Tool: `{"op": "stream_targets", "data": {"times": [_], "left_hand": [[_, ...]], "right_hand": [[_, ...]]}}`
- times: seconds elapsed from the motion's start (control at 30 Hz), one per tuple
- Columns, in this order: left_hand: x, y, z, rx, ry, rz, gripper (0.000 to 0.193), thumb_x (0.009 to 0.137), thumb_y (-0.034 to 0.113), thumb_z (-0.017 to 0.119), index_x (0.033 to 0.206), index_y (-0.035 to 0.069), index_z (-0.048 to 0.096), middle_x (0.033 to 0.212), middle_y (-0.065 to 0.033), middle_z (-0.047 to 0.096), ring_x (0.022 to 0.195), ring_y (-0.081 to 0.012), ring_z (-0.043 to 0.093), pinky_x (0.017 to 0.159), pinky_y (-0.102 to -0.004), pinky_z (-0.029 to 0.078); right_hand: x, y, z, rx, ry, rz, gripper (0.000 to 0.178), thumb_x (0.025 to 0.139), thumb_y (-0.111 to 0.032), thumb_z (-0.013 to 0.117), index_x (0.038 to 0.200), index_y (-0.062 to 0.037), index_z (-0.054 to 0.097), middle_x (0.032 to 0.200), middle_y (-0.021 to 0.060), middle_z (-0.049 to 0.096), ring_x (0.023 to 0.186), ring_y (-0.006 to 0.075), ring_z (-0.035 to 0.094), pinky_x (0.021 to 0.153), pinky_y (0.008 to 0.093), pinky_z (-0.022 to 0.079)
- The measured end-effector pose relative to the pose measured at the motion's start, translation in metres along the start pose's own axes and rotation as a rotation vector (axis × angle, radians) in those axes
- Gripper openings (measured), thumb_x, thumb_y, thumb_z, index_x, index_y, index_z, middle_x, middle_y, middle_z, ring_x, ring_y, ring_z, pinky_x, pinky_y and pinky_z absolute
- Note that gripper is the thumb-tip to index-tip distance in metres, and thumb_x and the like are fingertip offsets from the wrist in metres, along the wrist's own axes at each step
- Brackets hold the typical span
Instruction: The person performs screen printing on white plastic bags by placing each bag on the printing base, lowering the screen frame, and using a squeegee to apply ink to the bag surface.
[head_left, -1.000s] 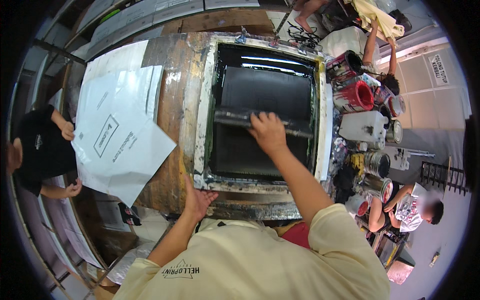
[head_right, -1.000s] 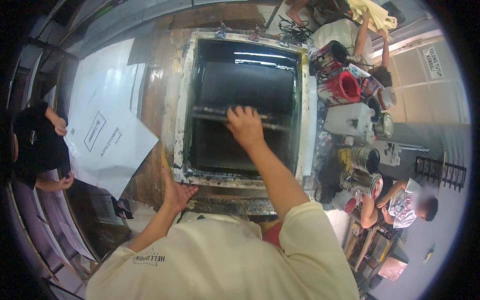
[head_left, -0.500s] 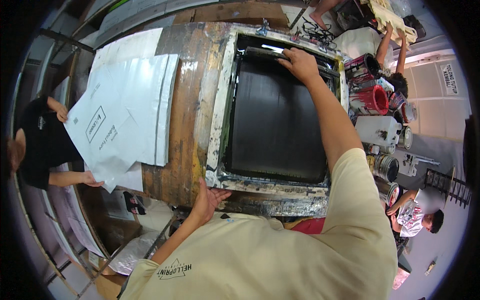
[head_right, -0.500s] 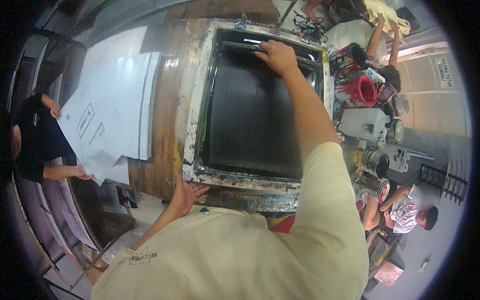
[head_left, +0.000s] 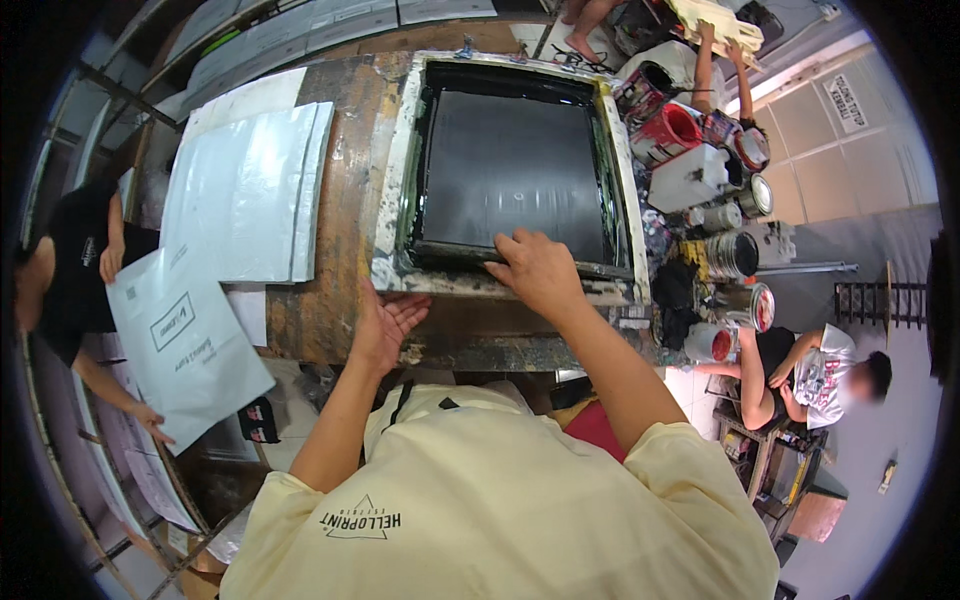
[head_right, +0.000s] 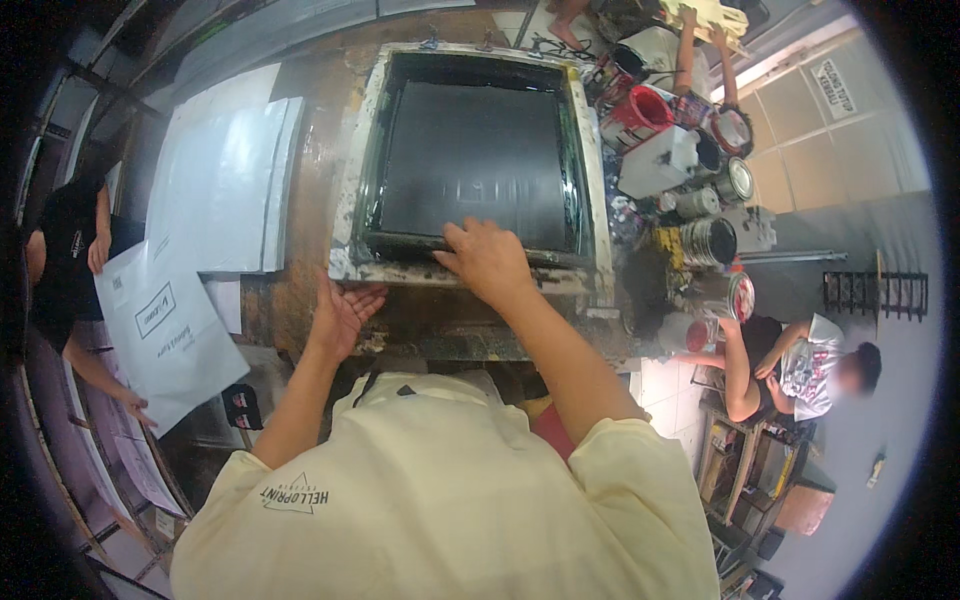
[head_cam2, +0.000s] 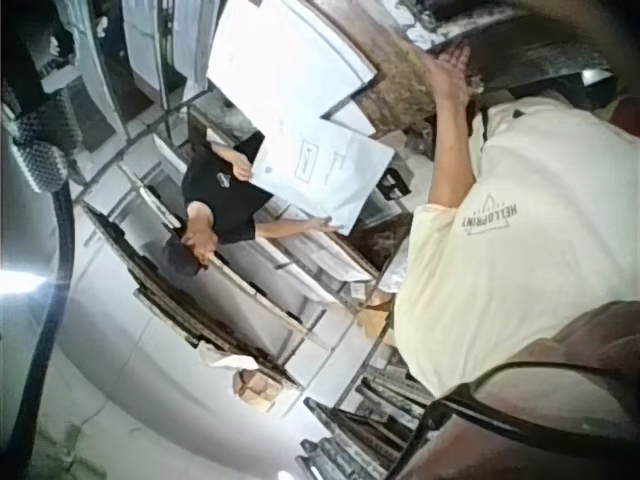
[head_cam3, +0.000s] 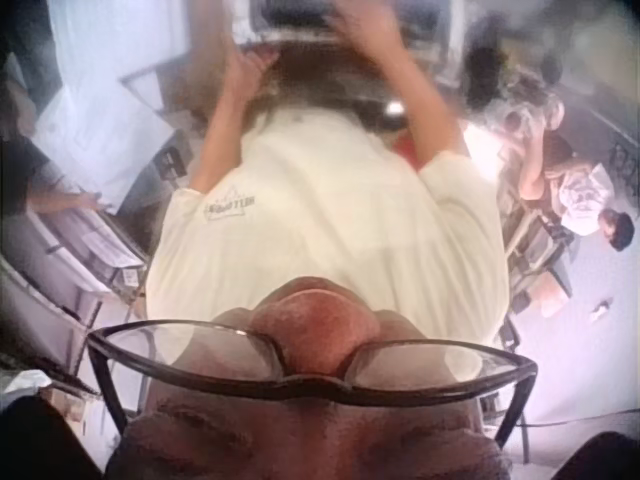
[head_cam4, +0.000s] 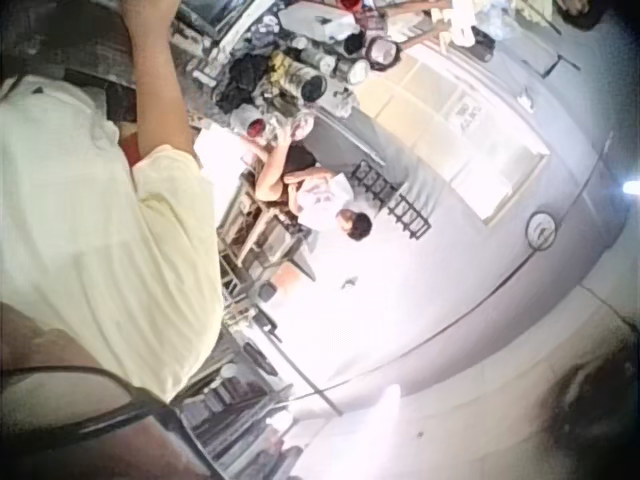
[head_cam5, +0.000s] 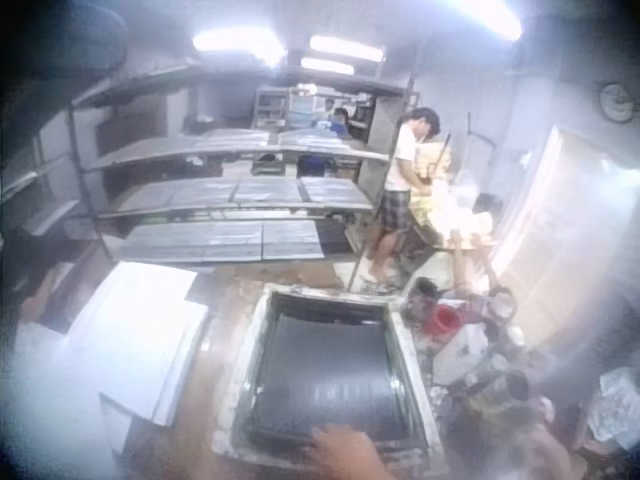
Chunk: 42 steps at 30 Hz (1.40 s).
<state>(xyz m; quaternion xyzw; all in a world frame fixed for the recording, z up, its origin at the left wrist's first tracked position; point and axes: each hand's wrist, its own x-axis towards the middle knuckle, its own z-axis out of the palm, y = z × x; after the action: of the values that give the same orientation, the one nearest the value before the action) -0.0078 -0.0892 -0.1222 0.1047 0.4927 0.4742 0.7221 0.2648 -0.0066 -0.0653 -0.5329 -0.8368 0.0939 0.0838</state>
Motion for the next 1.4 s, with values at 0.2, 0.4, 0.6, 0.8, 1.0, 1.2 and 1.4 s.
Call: {"op": "stream_targets", "data": {"times": [0.2,0.4,0.6,0.8,1.0,1.2,1.4], "left_hand": [[-0.035,0.074,0.045,-0.099,-0.327,0.215,0.089,0.102,0.074,0.034,0.134,-0.008,0.049,0.135,-0.0299,0.059,0.13,-0.035,0.059,0.116,-0.0452,0.045],[-0.003,0.07,0.08,0.812,-0.239,0.748,0.077,0.107,0.058,0.04,0.158,0.001,0.033,0.155,-0.0355,0.037,0.15,-0.0434,0.032,0.122,-0.056,0.025],[0.045,-0.067,-0.002,1.901,0.14,0.769,0.109,0.09,0.083,0.047,0.164,0.006,0.026,0.167,-0.0341,0.013,0.158,-0.0477,0.003,0.114,-0.0771,-0.01],[0.045,-0.066,0.014,1.968,0.13,0.567,0.116,0.09,0.086,0.04,0.161,-0.005,0.026,0.171,-0.0258,0.014,0.159,-0.0428,0.003,0.117,-0.0735,-0.011],[0.059,-0.026,0.059,1.714,0.108,0.912,0.086,0.1,0.063,0.052,0.146,-0.009,0.049,0.152,-0.0258,0.05,0.142,-0.0432,0.044,0.117,-0.0623,0.025],[0.058,0.011,0.11,2.027,0.148,0.668,0.082,0.104,0.06,0.045,0.15,-0.008,0.047,0.158,-0.0261,0.043,0.142,-0.0491,0.041,0.114,-0.062,0.035],[0.034,-0.032,0.07,2.159,0.173,0.31,0.1,0.098,0.071,0.046,0.162,-0.003,0.024,0.172,-0.0209,0.011,0.153,-0.0583,0.006,0.113,-0.0796,0.02]], "right_hand": [[0.024,-0.02,-0.104,-0.084,0.24,-0.105,0.035,0.092,-0.042,0.067,0.101,-0.0081,0.066,0.094,0.0117,0.065,0.093,0.0316,0.066,0.084,0.0479,0.051],[0.088,-0.023,-0.159,-0.225,0.673,-0.1,0.038,0.089,-0.045,0.065,0.091,-0.0079,0.071,0.084,0.0099,0.07,0.087,0.0306,0.068,0.092,0.0528,0.041],[0.12,-0.018,-0.199,-0.224,0.648,-0.11,0.038,0.089,-0.039,0.062,0.099,-0.004,0.074,0.091,0.0171,0.073,0.084,0.0357,0.069,0.084,0.0445,0.044],[0.132,-0.023,-0.224,-0.187,0.543,-0.019,0.041,0.089,-0.041,0.058,0.094,-0.0027,0.072,0.085,0.0182,0.072,0.082,0.0368,0.068,0.083,0.047,0.047],[0.139,-0.026,-0.235,-0.051,0.583,-0.048,0.039,0.085,-0.036,0.062,0.075,0.0016,0.067,0.075,0.0228,0.068,0.074,0.0397,0.065,0.082,0.0476,0.046],[0.152,0.0,-0.219,-0.299,0.667,-0.079,0.05,0.091,-0.045,0.056,0.111,-0.0042,0.076,0.094,0.0187,0.074,0.086,0.0367,0.069,0.089,0.047,0.046],[0.14,-0.008,-0.217,-0.257,0.624,-0.047,0.055,0.092,-0.048,0.053,0.114,-0.0028,0.075,0.106,0.0216,0.074,0.096,0.0384,0.07,0.094,0.0473,0.046]]}}
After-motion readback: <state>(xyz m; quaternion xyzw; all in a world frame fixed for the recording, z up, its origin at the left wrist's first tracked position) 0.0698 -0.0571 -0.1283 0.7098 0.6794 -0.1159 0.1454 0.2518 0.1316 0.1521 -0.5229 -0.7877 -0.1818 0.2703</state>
